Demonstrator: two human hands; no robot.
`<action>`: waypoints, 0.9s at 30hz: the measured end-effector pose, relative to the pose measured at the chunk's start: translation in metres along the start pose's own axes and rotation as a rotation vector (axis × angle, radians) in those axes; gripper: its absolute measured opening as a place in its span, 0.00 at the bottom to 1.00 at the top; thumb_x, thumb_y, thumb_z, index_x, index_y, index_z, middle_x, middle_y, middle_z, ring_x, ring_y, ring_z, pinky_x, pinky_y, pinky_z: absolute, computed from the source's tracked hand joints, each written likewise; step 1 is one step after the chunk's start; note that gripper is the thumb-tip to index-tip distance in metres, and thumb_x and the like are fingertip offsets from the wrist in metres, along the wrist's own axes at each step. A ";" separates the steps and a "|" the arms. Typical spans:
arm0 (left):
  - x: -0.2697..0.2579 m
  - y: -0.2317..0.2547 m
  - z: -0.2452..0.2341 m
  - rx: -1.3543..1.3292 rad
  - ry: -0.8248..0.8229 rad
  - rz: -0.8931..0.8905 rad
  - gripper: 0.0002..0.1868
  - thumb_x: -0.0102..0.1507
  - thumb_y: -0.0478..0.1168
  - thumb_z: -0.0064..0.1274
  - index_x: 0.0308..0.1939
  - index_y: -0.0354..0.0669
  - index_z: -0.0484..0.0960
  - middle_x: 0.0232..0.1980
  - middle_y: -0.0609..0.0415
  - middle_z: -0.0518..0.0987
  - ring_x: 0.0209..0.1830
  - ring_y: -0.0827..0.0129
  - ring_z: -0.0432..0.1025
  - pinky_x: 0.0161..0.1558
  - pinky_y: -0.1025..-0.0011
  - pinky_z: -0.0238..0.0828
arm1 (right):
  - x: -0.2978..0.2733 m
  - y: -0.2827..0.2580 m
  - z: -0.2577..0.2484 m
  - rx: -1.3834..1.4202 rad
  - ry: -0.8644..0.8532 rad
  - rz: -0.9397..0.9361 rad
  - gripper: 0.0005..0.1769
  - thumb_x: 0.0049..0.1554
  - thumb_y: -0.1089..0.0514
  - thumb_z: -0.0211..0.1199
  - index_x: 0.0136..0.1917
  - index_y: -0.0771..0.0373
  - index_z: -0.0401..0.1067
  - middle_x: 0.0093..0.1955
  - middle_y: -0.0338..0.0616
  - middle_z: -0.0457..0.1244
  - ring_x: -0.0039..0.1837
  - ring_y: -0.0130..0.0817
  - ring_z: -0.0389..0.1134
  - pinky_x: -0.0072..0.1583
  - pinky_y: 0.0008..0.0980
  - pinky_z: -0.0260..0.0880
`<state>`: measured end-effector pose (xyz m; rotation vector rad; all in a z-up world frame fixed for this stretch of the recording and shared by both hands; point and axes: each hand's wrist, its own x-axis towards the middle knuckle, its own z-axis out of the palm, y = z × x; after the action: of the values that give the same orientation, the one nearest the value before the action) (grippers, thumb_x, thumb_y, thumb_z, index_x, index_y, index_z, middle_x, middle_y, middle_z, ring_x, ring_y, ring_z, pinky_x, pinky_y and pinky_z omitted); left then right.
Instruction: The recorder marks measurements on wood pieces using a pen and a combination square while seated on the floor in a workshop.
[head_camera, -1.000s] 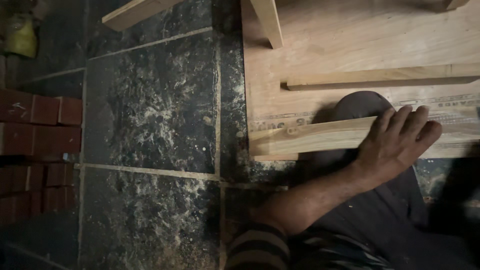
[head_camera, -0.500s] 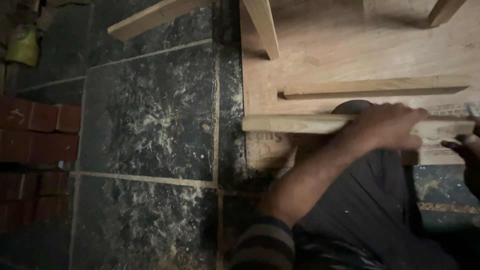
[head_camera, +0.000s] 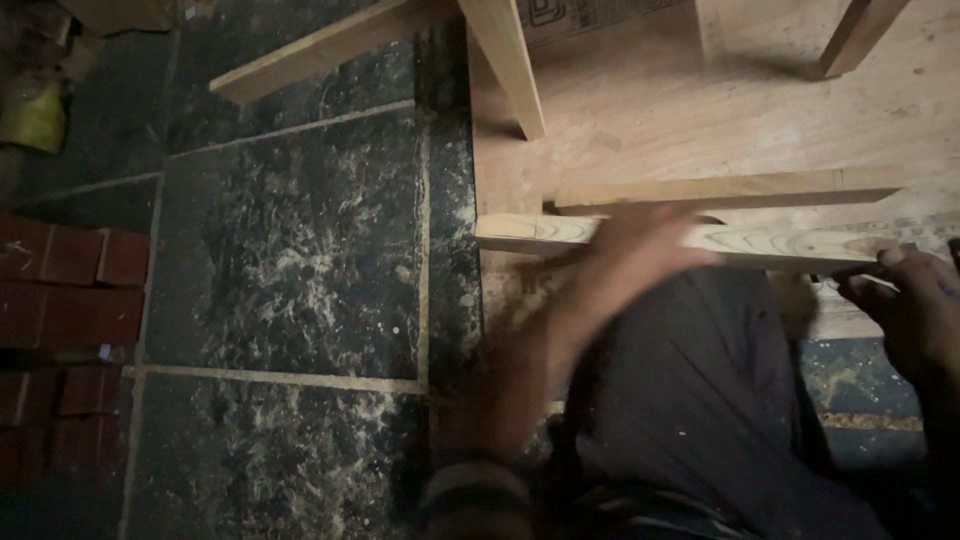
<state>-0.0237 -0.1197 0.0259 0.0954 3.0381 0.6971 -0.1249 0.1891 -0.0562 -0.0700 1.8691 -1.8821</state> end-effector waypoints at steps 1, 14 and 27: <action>-0.010 -0.004 -0.023 0.099 -0.134 -0.107 0.38 0.61 0.66 0.54 0.65 0.44 0.76 0.60 0.46 0.81 0.59 0.58 0.76 0.66 0.57 0.68 | -0.003 -0.004 0.003 0.004 0.024 0.009 0.22 0.71 0.48 0.52 0.61 0.72 0.67 0.60 0.56 0.65 0.63 0.43 0.67 0.69 0.44 0.65; -0.134 -0.077 -0.137 -0.313 0.111 -0.758 0.32 0.59 0.52 0.63 0.64 0.44 0.76 0.58 0.46 0.83 0.54 0.61 0.79 0.53 0.66 0.76 | -0.015 -0.014 0.011 0.036 0.068 0.102 0.22 0.72 0.49 0.51 0.61 0.74 0.62 0.58 0.61 0.62 0.63 0.43 0.64 0.71 0.45 0.64; -0.057 -0.113 -0.088 -0.389 0.625 -0.208 0.26 0.73 0.39 0.51 0.76 0.38 0.68 0.68 0.44 0.75 0.67 0.58 0.74 0.67 0.65 0.72 | 0.085 -0.041 -0.025 -0.086 0.189 -0.126 0.21 0.71 0.48 0.55 0.64 0.70 0.65 0.61 0.56 0.63 0.65 0.42 0.64 0.70 0.45 0.62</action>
<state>0.0243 -0.2632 0.0562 -0.5338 3.2908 1.5185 -0.2210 0.1792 -0.0442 -0.0404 2.1174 -1.9501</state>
